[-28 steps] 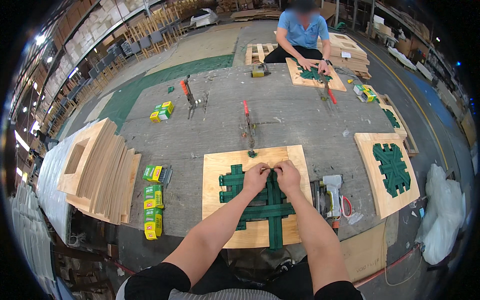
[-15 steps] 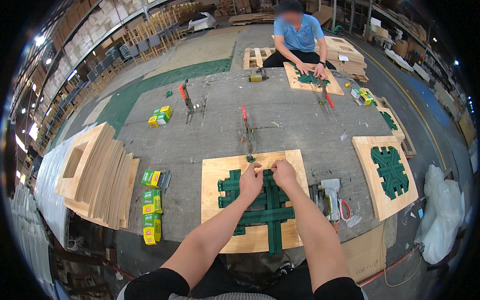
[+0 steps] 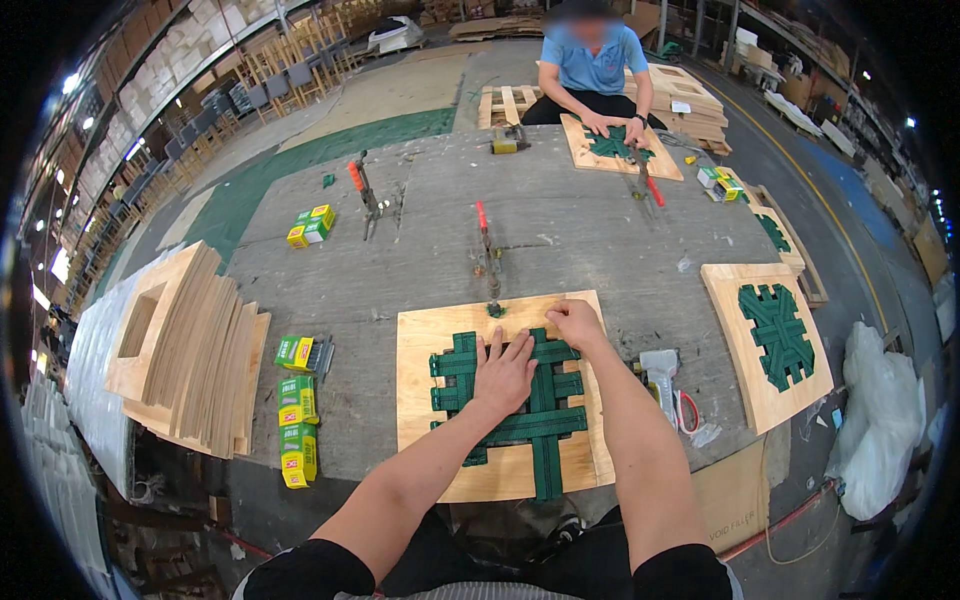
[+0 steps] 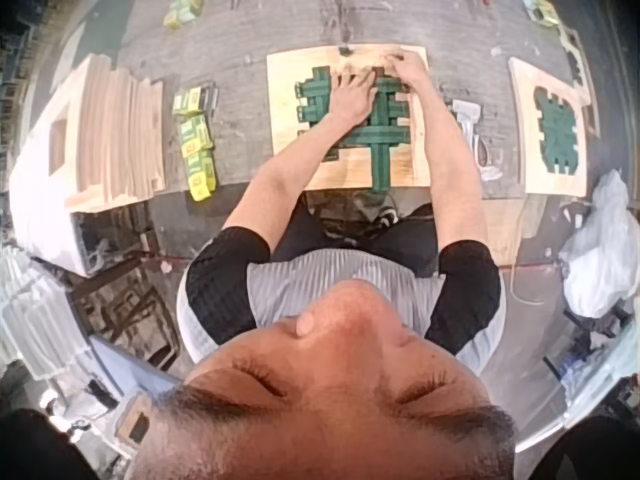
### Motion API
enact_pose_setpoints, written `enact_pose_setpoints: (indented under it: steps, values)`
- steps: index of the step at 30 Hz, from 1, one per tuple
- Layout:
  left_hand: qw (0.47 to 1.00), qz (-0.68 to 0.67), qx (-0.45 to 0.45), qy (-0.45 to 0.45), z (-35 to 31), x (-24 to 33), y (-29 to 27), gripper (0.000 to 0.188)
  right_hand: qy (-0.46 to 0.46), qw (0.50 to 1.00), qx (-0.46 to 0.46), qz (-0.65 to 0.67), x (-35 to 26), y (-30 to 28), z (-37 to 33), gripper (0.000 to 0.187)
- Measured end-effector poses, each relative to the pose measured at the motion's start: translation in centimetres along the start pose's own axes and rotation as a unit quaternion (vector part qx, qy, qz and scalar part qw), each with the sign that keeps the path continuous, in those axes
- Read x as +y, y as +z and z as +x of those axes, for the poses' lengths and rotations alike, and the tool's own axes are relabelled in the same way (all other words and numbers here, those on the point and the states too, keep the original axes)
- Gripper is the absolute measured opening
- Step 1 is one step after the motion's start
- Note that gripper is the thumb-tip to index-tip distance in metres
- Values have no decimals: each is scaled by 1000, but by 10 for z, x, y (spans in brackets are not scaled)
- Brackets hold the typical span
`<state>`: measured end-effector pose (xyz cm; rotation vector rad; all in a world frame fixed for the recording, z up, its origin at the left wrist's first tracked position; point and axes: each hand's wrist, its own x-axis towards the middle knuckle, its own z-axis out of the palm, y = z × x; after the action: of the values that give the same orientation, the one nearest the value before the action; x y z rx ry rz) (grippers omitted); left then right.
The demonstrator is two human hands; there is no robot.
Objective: The person assembles green plastic strips into a decorative pattern on a wooden board using a nail gun. They place and secure the strips one by one, forming a grid-like design.
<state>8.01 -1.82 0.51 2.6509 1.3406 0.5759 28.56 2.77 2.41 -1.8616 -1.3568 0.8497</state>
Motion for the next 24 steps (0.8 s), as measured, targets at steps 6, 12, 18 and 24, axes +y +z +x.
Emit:
enact_pose_setpoints:
  steps: [6,12,18,24]
  values:
    - [1000,10,-3,-8,-3,-9,1,50,-39,992,-58,-102,-16,13,-1,22]
    - [1000,-2,-7,-6,0,-6,2,50,-55,984,-63,-159,-22,8,1,17]
    - [1000,-1,-16,-13,1,-7,1,50,-37,987,-87,-127,-22,6,5,17]
    - [1000,-8,-19,-18,2,-6,-1,50,-20,993,-78,-88,-19,7,4,17]
